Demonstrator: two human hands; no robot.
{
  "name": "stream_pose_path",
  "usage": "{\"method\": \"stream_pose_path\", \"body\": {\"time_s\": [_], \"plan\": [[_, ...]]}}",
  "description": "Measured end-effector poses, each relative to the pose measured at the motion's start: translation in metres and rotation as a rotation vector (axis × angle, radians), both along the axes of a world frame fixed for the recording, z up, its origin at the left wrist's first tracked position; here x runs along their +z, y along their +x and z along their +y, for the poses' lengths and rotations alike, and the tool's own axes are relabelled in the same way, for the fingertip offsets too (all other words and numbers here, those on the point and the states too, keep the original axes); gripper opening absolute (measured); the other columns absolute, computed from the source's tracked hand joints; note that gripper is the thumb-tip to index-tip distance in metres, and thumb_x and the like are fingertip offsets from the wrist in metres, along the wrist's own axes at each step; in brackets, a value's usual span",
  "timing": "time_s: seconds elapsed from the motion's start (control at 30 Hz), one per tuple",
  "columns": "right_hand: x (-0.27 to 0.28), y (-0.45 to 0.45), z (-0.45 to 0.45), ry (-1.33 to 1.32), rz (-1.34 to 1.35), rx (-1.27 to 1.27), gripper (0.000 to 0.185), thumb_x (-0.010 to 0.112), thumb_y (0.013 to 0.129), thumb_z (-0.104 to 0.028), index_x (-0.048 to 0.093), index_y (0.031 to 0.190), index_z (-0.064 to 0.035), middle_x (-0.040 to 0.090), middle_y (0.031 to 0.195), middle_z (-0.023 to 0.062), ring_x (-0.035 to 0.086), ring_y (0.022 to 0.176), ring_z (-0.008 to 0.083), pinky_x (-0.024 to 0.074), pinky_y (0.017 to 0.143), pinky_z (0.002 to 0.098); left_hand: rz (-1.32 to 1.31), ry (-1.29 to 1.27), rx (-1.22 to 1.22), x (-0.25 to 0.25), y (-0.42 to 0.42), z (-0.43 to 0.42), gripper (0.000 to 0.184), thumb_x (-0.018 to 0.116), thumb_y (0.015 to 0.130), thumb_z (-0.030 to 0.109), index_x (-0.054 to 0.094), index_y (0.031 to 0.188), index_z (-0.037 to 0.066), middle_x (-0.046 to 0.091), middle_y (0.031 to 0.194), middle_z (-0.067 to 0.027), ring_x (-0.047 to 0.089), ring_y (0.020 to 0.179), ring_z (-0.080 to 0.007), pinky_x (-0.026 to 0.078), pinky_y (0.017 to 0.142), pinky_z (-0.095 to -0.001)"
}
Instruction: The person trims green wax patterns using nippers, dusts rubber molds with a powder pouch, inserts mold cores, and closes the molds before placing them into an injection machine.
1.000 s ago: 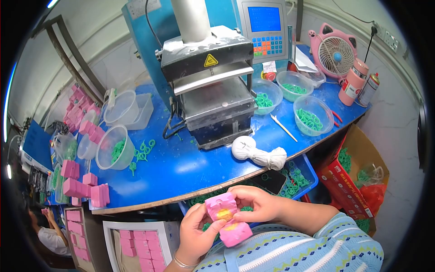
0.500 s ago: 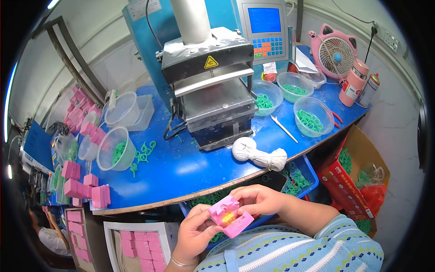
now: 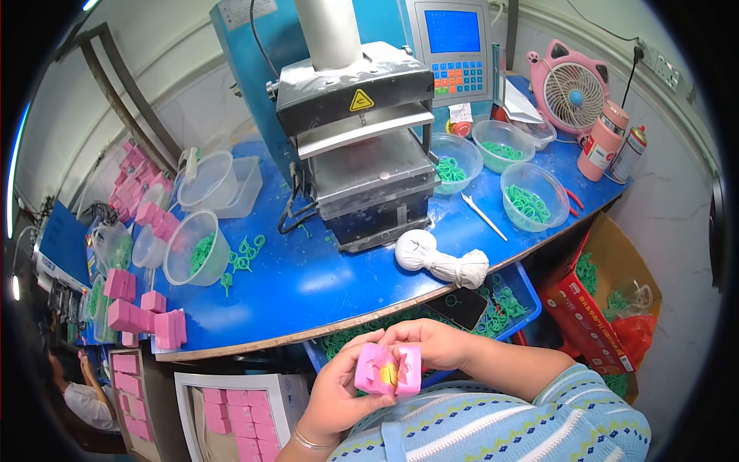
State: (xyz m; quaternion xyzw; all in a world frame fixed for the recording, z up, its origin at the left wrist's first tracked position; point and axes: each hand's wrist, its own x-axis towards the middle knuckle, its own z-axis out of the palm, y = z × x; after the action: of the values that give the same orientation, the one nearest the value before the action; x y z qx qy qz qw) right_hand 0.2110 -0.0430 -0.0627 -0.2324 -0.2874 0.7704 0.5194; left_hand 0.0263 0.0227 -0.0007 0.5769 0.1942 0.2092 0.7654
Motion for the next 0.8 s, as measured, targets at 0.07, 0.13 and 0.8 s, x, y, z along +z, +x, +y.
{"method": "stream_pose_path", "body": {"time_s": [0.07,0.13,0.8], "plan": [[0.002,0.002,-0.001,0.027,-0.088,-0.026,0.024,0.051,0.092,-0.017,0.052,0.11,-0.0006,0.059,0.101,0.0069,0.058,0.09,0.0115,0.0472,0.078,0.0265,-0.01,0.015,-0.005,-0.005,-0.003,0.003,0.063,0.081,0.062,0.005,0.05,0.117,0.001,0.047,0.122,-0.0112,0.046,0.114,-0.0189,0.036,0.098,-0.0336],[0.012,0.003,-0.002,0.037,-0.174,-0.081,0.027,0.051,0.093,-0.019,0.049,0.112,-0.0008,0.059,0.099,0.008,0.059,0.085,0.0138,0.0495,0.074,0.0277,-0.021,0.03,-0.01,-0.007,-0.005,0.003,0.065,0.081,0.062,0.003,0.048,0.118,0.001,0.048,0.121,-0.0113,0.048,0.111,-0.0182,0.038,0.096,-0.0333],[0.05,-0.011,-0.009,0.582,-1.088,-0.339,0.065,0.07,0.075,-0.033,0.043,0.122,0.0022,0.049,0.11,0.0176,0.053,0.098,0.0294,0.0451,0.081,0.0356,0.053,0.762,0.262,-0.027,0.004,0.002,0.096,0.089,0.045,0.037,0.033,0.115,0.006,0.046,0.105,-0.0085,0.052,0.093,-0.0173,0.044,0.083,-0.0302]]}}
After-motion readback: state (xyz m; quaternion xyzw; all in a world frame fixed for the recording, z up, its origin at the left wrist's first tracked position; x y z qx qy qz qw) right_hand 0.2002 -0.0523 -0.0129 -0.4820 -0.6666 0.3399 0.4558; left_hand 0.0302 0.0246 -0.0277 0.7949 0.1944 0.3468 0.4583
